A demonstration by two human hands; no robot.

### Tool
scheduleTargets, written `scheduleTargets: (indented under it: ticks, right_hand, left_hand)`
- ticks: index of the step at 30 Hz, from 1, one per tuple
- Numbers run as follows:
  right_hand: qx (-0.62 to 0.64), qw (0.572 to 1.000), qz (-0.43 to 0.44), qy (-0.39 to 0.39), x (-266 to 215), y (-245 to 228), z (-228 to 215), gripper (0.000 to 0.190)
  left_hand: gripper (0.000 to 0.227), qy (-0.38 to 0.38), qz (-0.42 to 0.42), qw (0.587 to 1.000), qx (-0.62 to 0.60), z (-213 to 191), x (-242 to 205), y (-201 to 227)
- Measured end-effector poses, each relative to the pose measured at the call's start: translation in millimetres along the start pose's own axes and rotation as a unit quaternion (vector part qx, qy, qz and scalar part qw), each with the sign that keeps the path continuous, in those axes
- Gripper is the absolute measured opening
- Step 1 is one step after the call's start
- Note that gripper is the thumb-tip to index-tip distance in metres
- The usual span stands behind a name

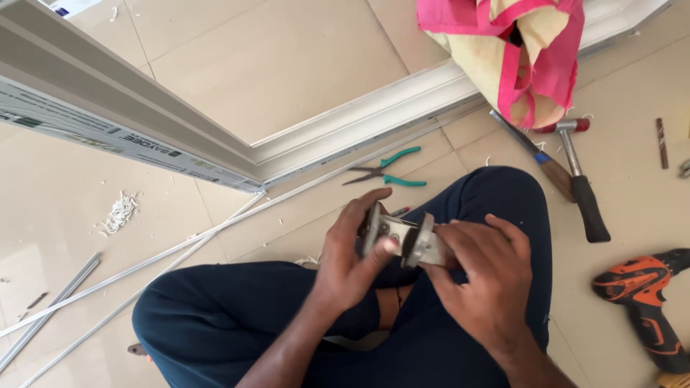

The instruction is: The person reaches into a bag to retrieve a metal bracket and handles its components, including a circular base and a vertical support. They then use pliers to adjust a fastener at the base of the bracket.

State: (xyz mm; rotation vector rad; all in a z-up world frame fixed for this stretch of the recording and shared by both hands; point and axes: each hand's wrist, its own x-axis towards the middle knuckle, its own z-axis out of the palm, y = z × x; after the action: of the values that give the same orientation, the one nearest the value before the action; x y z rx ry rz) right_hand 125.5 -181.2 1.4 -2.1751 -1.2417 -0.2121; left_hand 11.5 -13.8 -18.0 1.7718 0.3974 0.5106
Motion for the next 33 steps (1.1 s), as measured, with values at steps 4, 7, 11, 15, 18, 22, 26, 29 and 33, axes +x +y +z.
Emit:
scheduleTargets:
  ticks: [4,7,11,15,18,22,26,29,33]
  right_hand:
    - [-0.045,0.999,-0.008,-0.030,-2,-9,-1,0.042]
    - [-0.054,0.998,-0.013,-0.038,0,-10,-5,0.042]
    - [-0.090,0.990,0.011,-0.106,3,-24,-17,0.058]
    - [-0.086,0.991,-0.018,-0.096,8,-37,-24,0.084]
    - [-0.085,0.988,-0.035,-0.122,14,-40,-14,0.091]
    - [-0.106,0.983,-0.048,-0.144,15,-43,9,0.084]
    - [-0.077,0.986,0.000,-0.149,-2,-33,1,0.078]
    - [-0.085,0.985,0.032,-0.149,-25,-10,-26,0.086]
    - [0.034,0.975,0.119,-0.185,-67,41,-65,0.092]
  left_hand:
    - [0.067,0.024,-0.081,0.981,-0.175,16,-1,-20]
    - [0.054,0.024,-0.101,0.968,-0.228,24,-6,-30]
    - [0.045,0.028,-0.165,0.905,-0.391,29,-10,-42]
    - [0.042,0.040,-0.139,0.923,-0.355,24,-10,-49]
    - [0.040,0.033,-0.099,0.963,-0.247,20,-8,-49]
    - [0.039,0.023,-0.130,0.961,-0.243,20,-10,-43]
    - [0.037,0.048,-0.090,0.971,-0.218,18,-9,-48]
    - [0.037,0.085,-0.135,0.928,-0.336,7,-5,-62]
    - [0.042,0.105,-0.178,0.844,-0.495,-10,3,-78]
